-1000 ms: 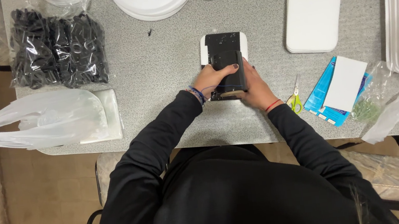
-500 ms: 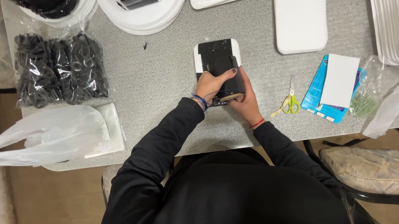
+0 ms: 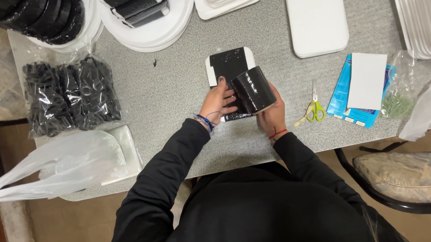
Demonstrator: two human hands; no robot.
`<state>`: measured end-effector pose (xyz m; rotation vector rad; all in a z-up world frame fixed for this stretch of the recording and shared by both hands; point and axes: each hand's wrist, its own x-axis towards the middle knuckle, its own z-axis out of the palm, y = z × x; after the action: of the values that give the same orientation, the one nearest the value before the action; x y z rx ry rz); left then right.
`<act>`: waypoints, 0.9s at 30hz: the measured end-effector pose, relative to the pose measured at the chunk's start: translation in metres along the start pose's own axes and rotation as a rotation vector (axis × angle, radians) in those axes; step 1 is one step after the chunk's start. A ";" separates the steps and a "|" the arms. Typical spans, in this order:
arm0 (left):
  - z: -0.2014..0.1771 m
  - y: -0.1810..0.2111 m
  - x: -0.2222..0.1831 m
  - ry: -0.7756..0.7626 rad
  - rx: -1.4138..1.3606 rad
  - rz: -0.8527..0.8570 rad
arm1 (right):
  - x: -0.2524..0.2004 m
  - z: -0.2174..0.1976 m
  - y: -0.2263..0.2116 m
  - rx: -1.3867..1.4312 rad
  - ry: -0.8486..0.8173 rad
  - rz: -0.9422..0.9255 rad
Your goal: The person wraps a white rectangular container with black plastic film. They pull the film from a roll, place the container on the film, wrap the film around the container by hand, and cut the film with scissors.
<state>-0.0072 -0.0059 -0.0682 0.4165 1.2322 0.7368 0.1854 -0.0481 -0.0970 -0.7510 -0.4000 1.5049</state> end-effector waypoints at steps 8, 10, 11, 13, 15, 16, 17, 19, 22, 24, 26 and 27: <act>-0.032 0.056 0.069 0.346 1.316 0.928 | -0.003 -0.001 -0.002 -0.111 -0.001 -0.016; -0.028 0.079 0.088 0.306 1.432 1.057 | -0.003 0.000 -0.006 -0.030 0.000 0.002; -0.029 0.085 0.101 0.143 1.438 0.854 | -0.005 0.003 -0.011 -0.387 -0.054 -0.137; -0.030 0.090 0.122 -0.028 1.433 0.646 | -0.010 0.009 -0.022 -0.749 -0.091 -0.273; -0.031 0.091 0.137 -0.093 1.541 0.608 | -0.013 0.016 -0.036 -1.064 -0.196 -0.447; -0.035 0.091 0.144 -0.101 1.543 0.612 | -0.012 0.015 -0.037 -1.067 -0.189 -0.451; -0.038 0.091 0.150 -0.127 1.530 0.555 | -0.011 0.015 -0.038 -1.119 -0.199 -0.485; -0.050 0.091 0.158 -0.156 1.518 0.495 | -0.009 0.011 -0.039 -1.170 -0.206 -0.518; -0.069 0.092 0.152 -0.250 1.383 0.490 | -0.007 0.008 -0.045 -1.293 -0.238 -0.507; -0.074 0.096 0.136 -0.342 1.178 0.358 | -0.007 0.016 -0.058 -1.211 -0.316 -0.548; -0.073 0.102 0.108 -0.376 1.162 0.261 | 0.000 0.001 -0.056 -1.275 -0.350 -0.576; -0.073 0.105 0.094 -0.412 1.146 0.165 | 0.003 -0.007 -0.055 -1.338 -0.381 -0.606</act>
<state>-0.0921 0.1269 -0.0870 1.5364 1.1258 -0.0174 0.2312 -0.0417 -0.0661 -1.1791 -1.8341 0.6324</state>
